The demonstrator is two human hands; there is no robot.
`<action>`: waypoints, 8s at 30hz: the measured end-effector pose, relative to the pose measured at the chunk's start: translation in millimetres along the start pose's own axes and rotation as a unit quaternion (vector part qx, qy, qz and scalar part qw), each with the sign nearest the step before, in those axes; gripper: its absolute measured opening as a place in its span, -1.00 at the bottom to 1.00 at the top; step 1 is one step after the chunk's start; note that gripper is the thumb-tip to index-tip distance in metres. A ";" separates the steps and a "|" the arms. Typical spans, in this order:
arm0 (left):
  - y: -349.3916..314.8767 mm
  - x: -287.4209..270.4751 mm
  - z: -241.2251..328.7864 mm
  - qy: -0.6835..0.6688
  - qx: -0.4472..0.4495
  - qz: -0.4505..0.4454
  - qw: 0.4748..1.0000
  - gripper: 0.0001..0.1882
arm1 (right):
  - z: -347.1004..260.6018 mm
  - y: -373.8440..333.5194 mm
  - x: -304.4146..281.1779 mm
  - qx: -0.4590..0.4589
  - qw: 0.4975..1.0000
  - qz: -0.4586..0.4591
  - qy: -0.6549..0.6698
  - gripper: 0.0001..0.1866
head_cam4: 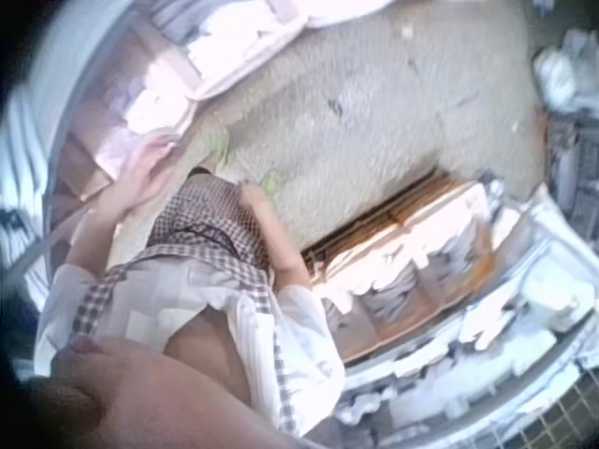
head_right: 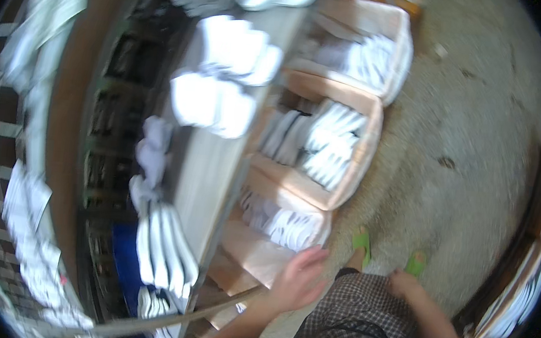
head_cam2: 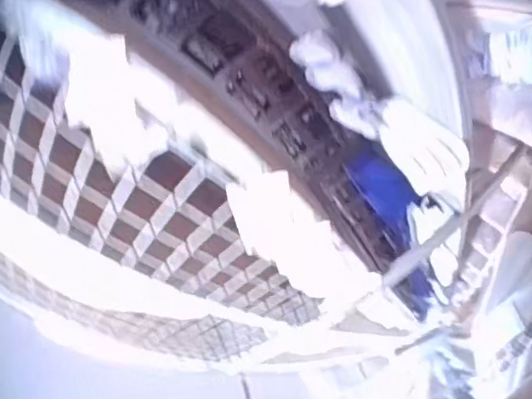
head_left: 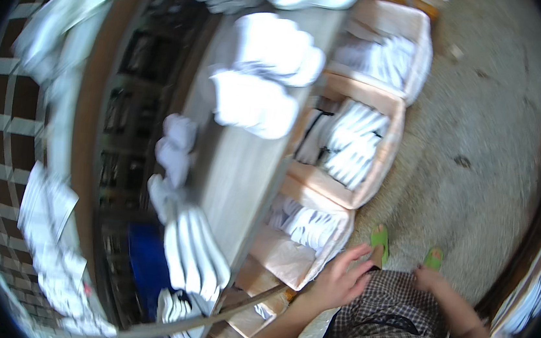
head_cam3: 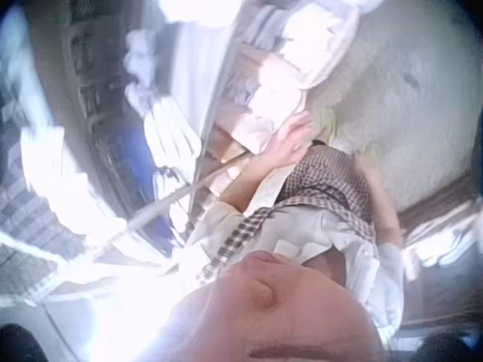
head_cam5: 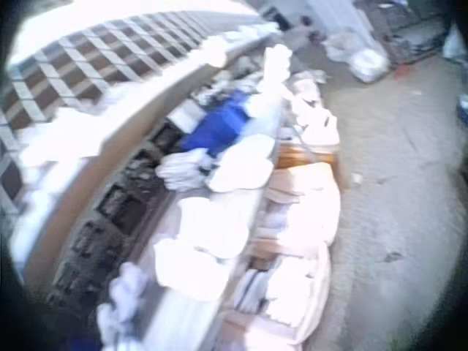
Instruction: The person wipes white slippers with a brush, then picks up gray slippers, rinses them in a bucket of water, and places them into a large sack. The person then picks up white slippers again, wipes them, and places them into a sack.
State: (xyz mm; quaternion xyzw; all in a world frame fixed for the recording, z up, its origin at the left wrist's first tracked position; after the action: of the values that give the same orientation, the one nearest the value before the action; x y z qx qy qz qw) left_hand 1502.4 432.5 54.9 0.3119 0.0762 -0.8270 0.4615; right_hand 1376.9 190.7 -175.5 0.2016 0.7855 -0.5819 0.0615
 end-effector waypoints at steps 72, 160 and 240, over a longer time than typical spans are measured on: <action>-92.2 -123.3 149.2 -0.524 -0.200 0.194 0.805 -0.35 | -232.1 -304.3 -196.8 -0.595 0.671 0.168 0.410 -0.33; -199.4 -312.9 -18.8 -0.345 -0.493 0.287 0.745 -0.44 | -205.8 -192.8 -124.0 -0.325 0.709 -0.005 0.626 -0.21; 129.5 -125.3 -407.3 0.233 -0.295 0.303 0.876 -0.28 | 209.2 81.8 158.6 0.172 0.738 0.049 0.651 -0.62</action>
State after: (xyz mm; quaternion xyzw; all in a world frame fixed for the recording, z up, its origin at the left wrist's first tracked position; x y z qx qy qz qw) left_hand 1836.4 618.0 -174.1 0.3528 0.3234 -0.4895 0.7289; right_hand 1235.3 53.0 -366.7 0.5766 0.5092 -0.4303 -0.4723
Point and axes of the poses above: each hand's wrist, its own y-axis towards the middle knuckle, its own x-axis out of the palm, z = x × y, the point moved 4 cm from there along y, towards the middle knuckle, and after that the axes turned 2 degrees about -z, right-handed, at the moved point
